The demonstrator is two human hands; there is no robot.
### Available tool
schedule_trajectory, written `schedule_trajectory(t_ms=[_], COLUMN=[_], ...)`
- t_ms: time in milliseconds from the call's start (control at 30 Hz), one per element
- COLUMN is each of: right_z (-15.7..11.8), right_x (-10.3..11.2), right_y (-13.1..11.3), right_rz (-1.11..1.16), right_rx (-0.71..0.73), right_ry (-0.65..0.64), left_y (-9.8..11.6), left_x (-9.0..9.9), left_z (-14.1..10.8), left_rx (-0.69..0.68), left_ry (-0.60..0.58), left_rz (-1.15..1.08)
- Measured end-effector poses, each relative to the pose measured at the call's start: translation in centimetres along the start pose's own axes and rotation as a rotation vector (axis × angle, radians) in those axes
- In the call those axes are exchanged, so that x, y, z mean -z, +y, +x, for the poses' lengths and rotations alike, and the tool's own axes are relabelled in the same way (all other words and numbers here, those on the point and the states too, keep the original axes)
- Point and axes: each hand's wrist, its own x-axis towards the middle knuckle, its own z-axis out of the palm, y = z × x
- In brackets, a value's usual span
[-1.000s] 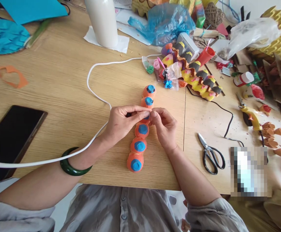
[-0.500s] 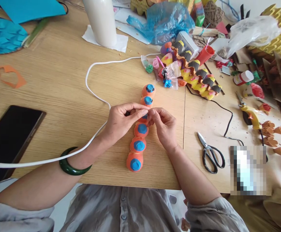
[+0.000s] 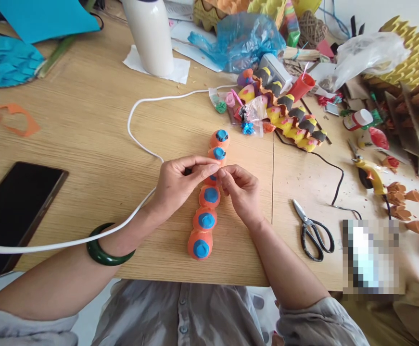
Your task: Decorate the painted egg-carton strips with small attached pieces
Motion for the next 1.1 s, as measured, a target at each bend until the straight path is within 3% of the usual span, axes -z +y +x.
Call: schedule_trajectory(t_ms=[133,500,700,933,1100], right_z=[0.05,0.03,0.31,0.05,0.14], right_x=[0.04,0.05,0.03,0.10,0.20], right_y=[0.04,0.23,0.49,0.56,0.79], right_rz=[-0.004,-0.071,-0.030,-0.114,-0.112], right_rx=[0.018,-0.007,-0.030,0.008,0.032], right_ry=[0.019,0.030,0.076,0.036,0.092], left_y=[0.10,-0.38,-0.55,-0.57,-0.55], left_x=[0.06,0.10,0.17,0.16,0.12], left_z=[-0.05,0.07,-0.12,-0.02,-0.04], left_rx=[0.121,0.020,0.117,0.021,0.013], left_ry=[-0.070,-0.046,-0.128,-0.055,-0.020], left_rz=[-0.068,0.029,-0.021,0.039,0.019])
